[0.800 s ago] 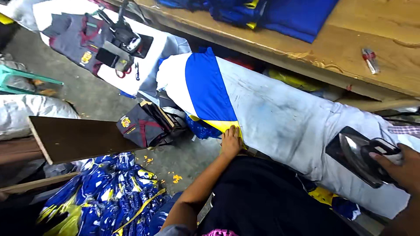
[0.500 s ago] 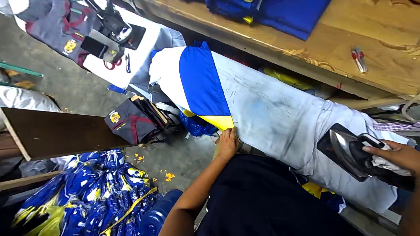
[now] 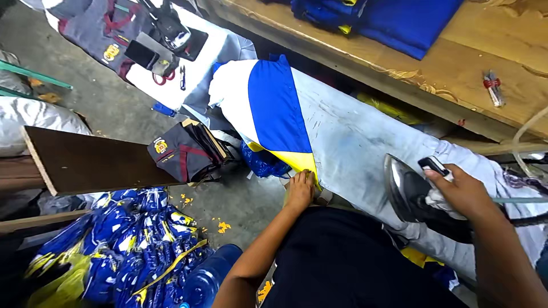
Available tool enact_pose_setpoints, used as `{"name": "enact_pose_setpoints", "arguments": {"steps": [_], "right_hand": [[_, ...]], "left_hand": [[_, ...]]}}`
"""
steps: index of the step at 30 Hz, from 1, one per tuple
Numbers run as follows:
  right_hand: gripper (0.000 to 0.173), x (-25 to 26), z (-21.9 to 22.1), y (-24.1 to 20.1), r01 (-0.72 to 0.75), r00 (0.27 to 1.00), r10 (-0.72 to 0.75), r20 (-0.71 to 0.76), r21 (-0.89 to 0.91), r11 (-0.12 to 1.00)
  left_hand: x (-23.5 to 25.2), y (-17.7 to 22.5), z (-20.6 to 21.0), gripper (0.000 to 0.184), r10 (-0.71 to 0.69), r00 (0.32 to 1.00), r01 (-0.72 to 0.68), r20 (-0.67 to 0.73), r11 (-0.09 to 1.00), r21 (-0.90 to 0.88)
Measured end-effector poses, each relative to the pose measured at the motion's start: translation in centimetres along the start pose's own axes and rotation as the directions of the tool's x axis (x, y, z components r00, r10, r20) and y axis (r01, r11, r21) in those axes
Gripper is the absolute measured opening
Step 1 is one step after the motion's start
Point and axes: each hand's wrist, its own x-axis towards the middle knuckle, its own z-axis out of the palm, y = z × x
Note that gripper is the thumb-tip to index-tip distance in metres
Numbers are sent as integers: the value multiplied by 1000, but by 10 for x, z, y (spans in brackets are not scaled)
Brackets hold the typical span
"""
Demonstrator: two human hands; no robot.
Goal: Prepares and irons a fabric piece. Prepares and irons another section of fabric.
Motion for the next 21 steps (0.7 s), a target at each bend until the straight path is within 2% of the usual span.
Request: {"name": "enact_pose_setpoints", "arguments": {"steps": [4,8,14,17,21], "right_hand": [[53,8,27,-58,27,997,-28,69,24,999],[52,18,55,-103,13,994,-19,106,51,999],[54,31,90,-172,35,986,-31,162,-19,999],[55,41,109,-199,55,984,-44,173,-58,997],[54,50,133,-227,26,989,-12,150,-88,996]], "left_hand": [[2,-5,-7,45,4,998,-3,57,1000,-31],[5,-20,-13,40,71,995,-61,72,989,-134],[13,-61,-46,36,181,972,-97,149,889,-447],[29,-91,-79,33,144,987,-94,73,882,-462],[86,-134,-130,31,196,970,-230,-142,928,-294]]}}
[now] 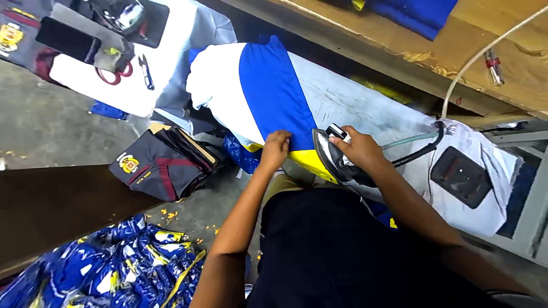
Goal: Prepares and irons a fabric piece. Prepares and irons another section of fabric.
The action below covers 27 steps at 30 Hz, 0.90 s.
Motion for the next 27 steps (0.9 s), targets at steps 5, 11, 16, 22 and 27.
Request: {"name": "enact_pose_setpoints", "arguments": {"steps": [5,11,16,22,27], "right_hand": [[55,11,19,-14,-61,998,60,-25,-56,997],[57,15,20,-24,-109,993,106,-46,-93,990],[59,16,16,-23,-88,995,94,35,-141,986],[58,8,-1,-7,-61,985,92,148,-197,979],[57,16,-25,-4,-52,995,59,84,-86,995]], "left_hand": [[111,-5,-50,38,72,991,-100,114,962,255],[210,-28,-52,44,106,957,-228,271,852,471],[221,-46,-57,46,105,950,-255,293,804,538],[221,-38,-58,47,68,947,-237,314,808,539],[171,-23,-71,52,105,992,-123,69,918,378]]}}
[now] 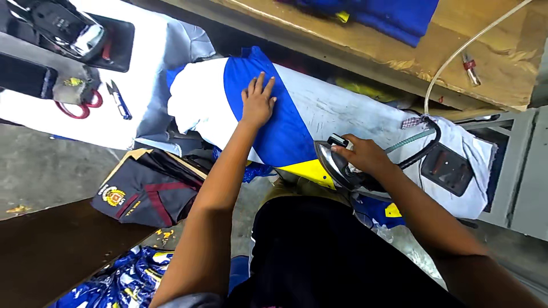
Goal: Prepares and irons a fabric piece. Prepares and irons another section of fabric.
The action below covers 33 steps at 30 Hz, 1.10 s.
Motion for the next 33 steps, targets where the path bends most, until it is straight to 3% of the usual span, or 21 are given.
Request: {"name": "enact_pose_setpoints", "arguments": {"steps": [2,4,6,7,9,10,14,21,29,33], "right_hand": [[57,9,-6,-3,37,996,-32,-87,67,997],[58,23,-12,-15,54,992,-42,-123,94,994],[59,41,-16,-33,87,991,-80,-112,60,994],[59,51,-16,-42,113,989,-110,-98,29,993],[57,67,-11,-55,153,985,-154,-75,-29,988],[56,72,-8,-59,165,984,-168,-63,-57,985],[56,80,-4,-53,195,979,-200,-39,-120,973],[60,82,-11,-36,107,986,-118,-118,-99,989],[56,68,-23,-24,61,997,-66,-48,-104,993],[58,68,-39,-36,21,995,-28,-100,-71,997]], "left_hand": [[-51,23,-9,45,-101,994,103,31,991,-90],[-108,61,1,41,-115,933,191,342,962,-196],[-144,103,30,45,6,762,197,647,950,-241],[-151,123,43,51,51,675,165,736,962,-218],[-149,155,63,61,57,547,84,835,989,-122],[-146,163,72,65,45,516,46,855,996,-80],[-148,171,89,71,19,511,-48,859,999,6],[-150,179,87,78,-7,502,-77,865,996,53],[-156,167,91,82,43,505,-26,862,999,-35],[-152,165,90,84,50,482,-24,874,999,-44]]}}
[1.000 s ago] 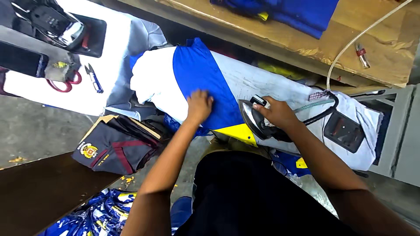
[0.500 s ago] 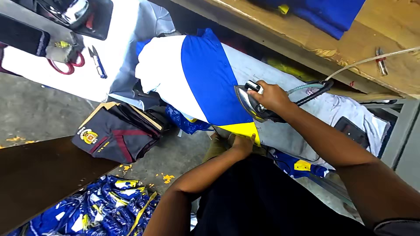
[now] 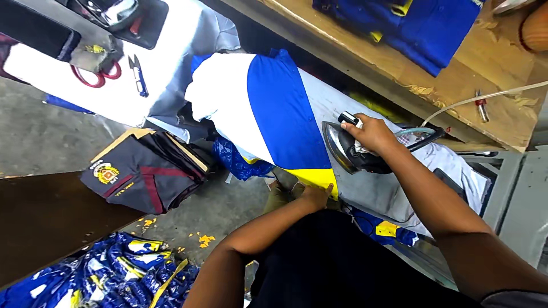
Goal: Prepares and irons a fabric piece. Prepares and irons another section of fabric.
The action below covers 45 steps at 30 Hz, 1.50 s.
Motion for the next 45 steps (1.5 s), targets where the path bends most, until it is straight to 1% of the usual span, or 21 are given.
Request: {"name": "enact_pose_setpoints", "arguments": {"steps": [2,4,7,10,14,18,21,23,26,28,32,34,37,41,43,45], "right_hand": [[58,5,-2,-16,6,999,-4,-40,34,999],[59,17,2,-35,41,997,-37,-66,54,998],[59,39,11,-65,80,995,-77,-56,44,996],[60,54,14,-84,64,997,-62,-51,49,997],[59,50,12,-87,84,996,-84,-19,-6,996],[60,40,11,-74,116,993,-113,46,-91,989],[59,40,5,-60,108,993,-105,50,-73,991],[59,42,-3,-59,81,997,-80,20,-23,996],[60,52,-10,-72,62,996,-58,-65,70,996],[61,67,-11,-87,66,993,-54,-108,109,992],[62,103,-8,-126,66,991,-54,-123,96,993],[62,110,-9,-139,56,991,-45,-123,93,994],[62,106,-9,-143,55,994,-49,-100,60,997],[63,90,-11,-132,78,996,-80,-37,-50,996],[63,79,-17,-127,68,998,-66,18,-84,994],[63,66,-20,-127,56,998,-52,46,-83,995]], "left_hand": [[-2,1,-2,84,-3,1000,3,19,1000,-19],[-4,1,-2,85,-8,999,10,33,997,-80],[-6,1,-4,84,-23,999,28,43,993,-111],[-7,3,-5,83,-31,999,35,44,994,-100],[-6,5,-8,81,-45,996,50,75,996,-70],[-5,1,-9,80,-40,996,47,77,995,-92],[0,-5,-9,81,-9,997,16,81,996,-89],[2,-7,-9,82,1,997,6,79,996,-93],[2,-8,-8,83,7,997,1,76,995,-103],[1,-9,-8,83,8,997,1,75,993,-116],[-3,-10,-8,83,7,998,3,67,989,-151],[-6,-11,-8,82,14,997,-1,74,986,-168],[-5,-12,-11,82,32,995,-18,90,988,-153],[-4,-17,-14,80,64,995,-54,80,991,-124],[-4,-17,-16,80,85,992,-75,89,990,-120],[-6,-18,-21,78,104,989,-91,103,989,-120]]}}
